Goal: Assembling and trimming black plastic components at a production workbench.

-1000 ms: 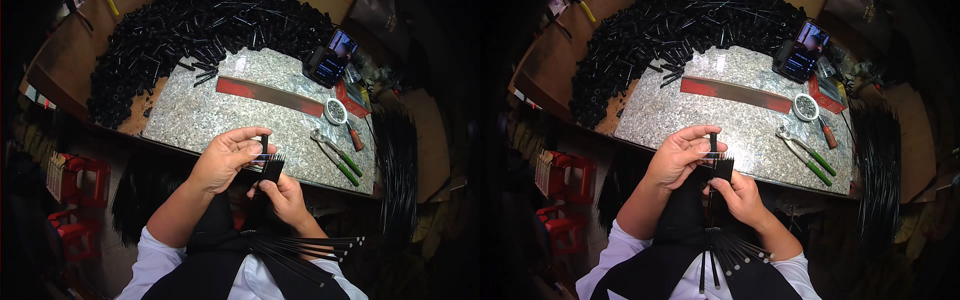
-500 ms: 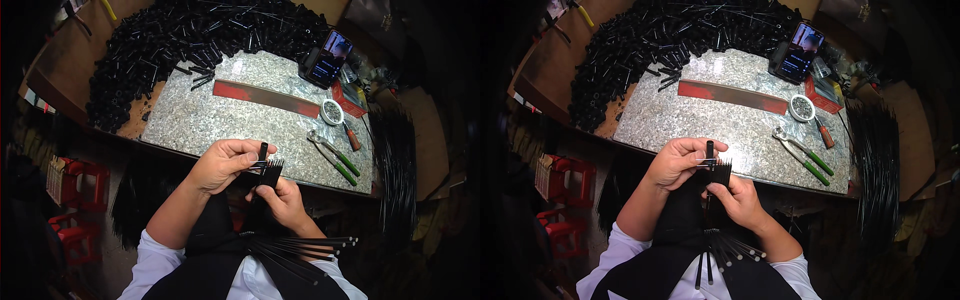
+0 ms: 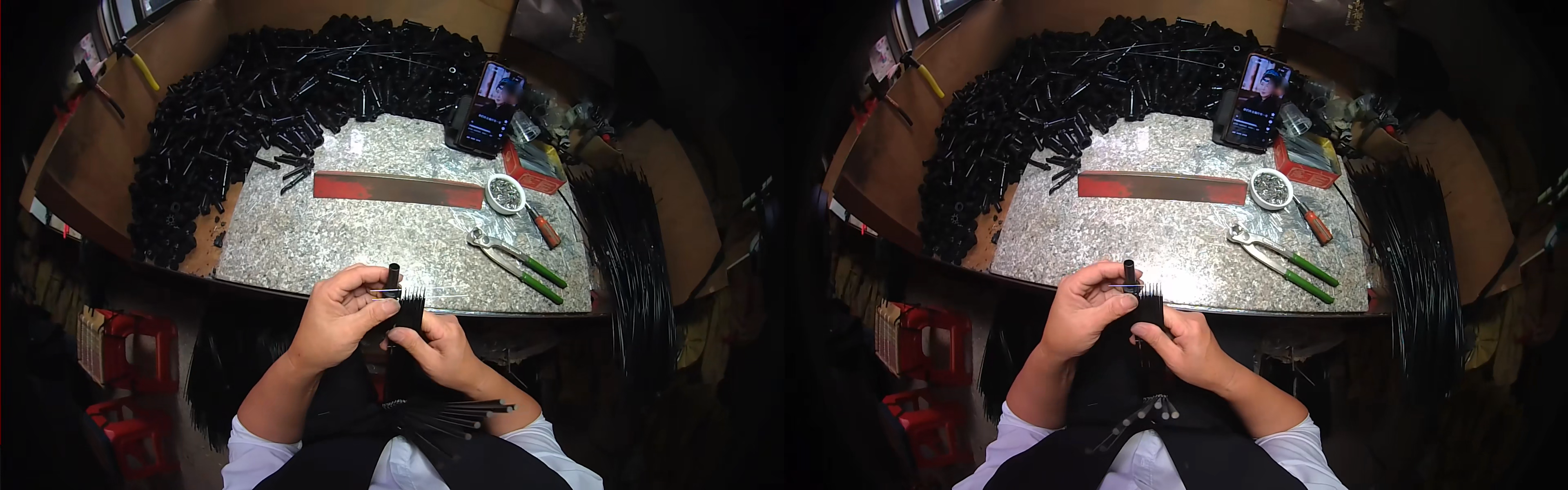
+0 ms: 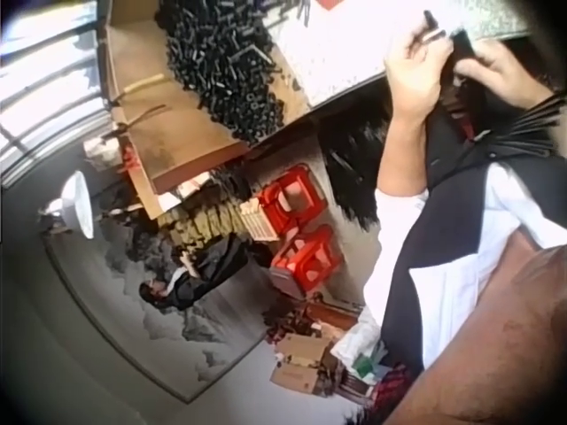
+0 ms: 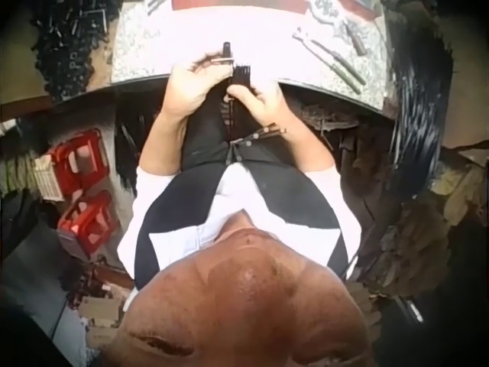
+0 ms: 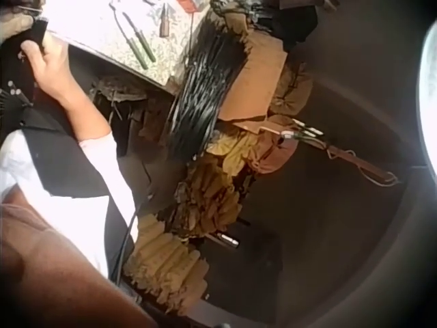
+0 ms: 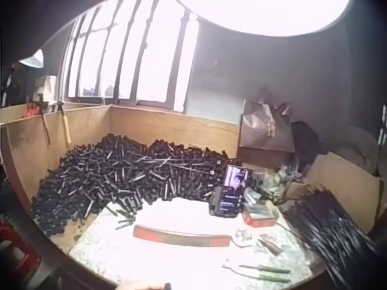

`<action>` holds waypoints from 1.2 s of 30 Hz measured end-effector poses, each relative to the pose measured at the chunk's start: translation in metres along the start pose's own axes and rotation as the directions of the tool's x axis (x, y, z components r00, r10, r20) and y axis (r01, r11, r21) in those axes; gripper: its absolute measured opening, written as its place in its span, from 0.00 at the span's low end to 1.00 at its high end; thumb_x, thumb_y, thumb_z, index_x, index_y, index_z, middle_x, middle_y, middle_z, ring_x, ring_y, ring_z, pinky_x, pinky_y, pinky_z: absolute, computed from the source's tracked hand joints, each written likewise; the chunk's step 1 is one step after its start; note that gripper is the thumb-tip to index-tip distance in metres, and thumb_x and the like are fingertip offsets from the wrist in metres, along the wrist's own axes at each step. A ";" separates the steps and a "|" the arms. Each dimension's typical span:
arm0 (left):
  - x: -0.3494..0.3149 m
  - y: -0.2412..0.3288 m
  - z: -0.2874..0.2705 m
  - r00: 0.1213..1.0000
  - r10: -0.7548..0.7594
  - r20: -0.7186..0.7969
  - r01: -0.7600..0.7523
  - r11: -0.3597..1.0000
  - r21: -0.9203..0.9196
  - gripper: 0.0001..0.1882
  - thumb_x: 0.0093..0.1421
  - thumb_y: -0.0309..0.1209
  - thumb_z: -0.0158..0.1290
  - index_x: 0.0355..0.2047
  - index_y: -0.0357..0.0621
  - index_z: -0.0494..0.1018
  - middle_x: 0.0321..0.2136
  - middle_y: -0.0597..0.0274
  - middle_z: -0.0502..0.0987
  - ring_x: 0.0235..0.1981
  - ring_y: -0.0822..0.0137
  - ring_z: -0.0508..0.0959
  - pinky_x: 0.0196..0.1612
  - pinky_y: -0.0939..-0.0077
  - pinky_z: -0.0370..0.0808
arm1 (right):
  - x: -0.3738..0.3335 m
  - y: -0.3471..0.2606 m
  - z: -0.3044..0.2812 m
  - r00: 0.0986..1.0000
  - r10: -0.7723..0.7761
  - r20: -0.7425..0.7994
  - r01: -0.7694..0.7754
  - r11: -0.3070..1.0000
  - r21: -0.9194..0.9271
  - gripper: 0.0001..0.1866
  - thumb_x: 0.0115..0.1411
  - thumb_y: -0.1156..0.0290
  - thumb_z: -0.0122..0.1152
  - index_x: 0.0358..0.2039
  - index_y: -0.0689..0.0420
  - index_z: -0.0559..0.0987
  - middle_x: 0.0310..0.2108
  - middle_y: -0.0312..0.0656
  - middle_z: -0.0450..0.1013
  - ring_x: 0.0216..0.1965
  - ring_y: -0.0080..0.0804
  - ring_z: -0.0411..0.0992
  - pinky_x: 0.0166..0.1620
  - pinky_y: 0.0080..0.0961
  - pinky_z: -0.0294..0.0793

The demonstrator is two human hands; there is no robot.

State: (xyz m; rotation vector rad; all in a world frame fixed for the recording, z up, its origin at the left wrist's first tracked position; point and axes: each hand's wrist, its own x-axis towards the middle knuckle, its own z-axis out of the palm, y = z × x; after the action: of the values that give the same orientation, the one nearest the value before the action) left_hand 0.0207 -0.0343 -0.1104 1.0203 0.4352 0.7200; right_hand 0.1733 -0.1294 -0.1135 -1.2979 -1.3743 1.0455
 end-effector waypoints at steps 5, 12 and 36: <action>0.001 -0.007 0.005 0.993 0.106 -0.052 -0.105 0.994 0.012 0.16 0.58 0.16 0.53 0.47 0.28 0.69 0.37 0.58 0.75 0.39 0.73 0.76 0.43 0.81 0.75 | -0.002 -0.001 -0.001 0.998 -0.067 -0.018 0.062 0.980 -0.191 0.08 0.61 0.71 0.58 0.34 0.63 0.77 0.23 0.41 0.75 0.24 0.26 0.74 0.29 0.22 0.71; 0.001 -0.011 0.002 0.994 0.080 -0.068 -0.084 0.995 -0.051 0.16 0.58 0.18 0.54 0.47 0.28 0.69 0.37 0.58 0.76 0.38 0.74 0.76 0.43 0.81 0.75 | -0.001 0.000 -0.003 0.998 -0.069 0.003 0.068 0.980 -0.189 0.09 0.61 0.70 0.59 0.38 0.63 0.76 0.24 0.41 0.75 0.24 0.25 0.72 0.29 0.22 0.70; -0.004 -0.023 0.007 0.995 -0.100 -0.017 0.091 0.950 -0.300 0.15 0.60 0.22 0.53 0.47 0.29 0.70 0.40 0.52 0.78 0.39 0.70 0.78 0.47 0.77 0.74 | -0.006 0.013 -0.007 0.998 -0.048 -0.045 0.045 0.996 -0.075 0.11 0.58 0.68 0.63 0.32 0.64 0.75 0.17 0.38 0.67 0.19 0.17 0.64 0.22 0.21 0.64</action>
State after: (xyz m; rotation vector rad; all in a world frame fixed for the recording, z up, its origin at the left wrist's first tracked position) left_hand 0.0302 -0.0490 -0.1275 0.6982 0.3865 0.6919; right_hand 0.1824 -0.1349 -0.1256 -1.3295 -1.4128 0.9355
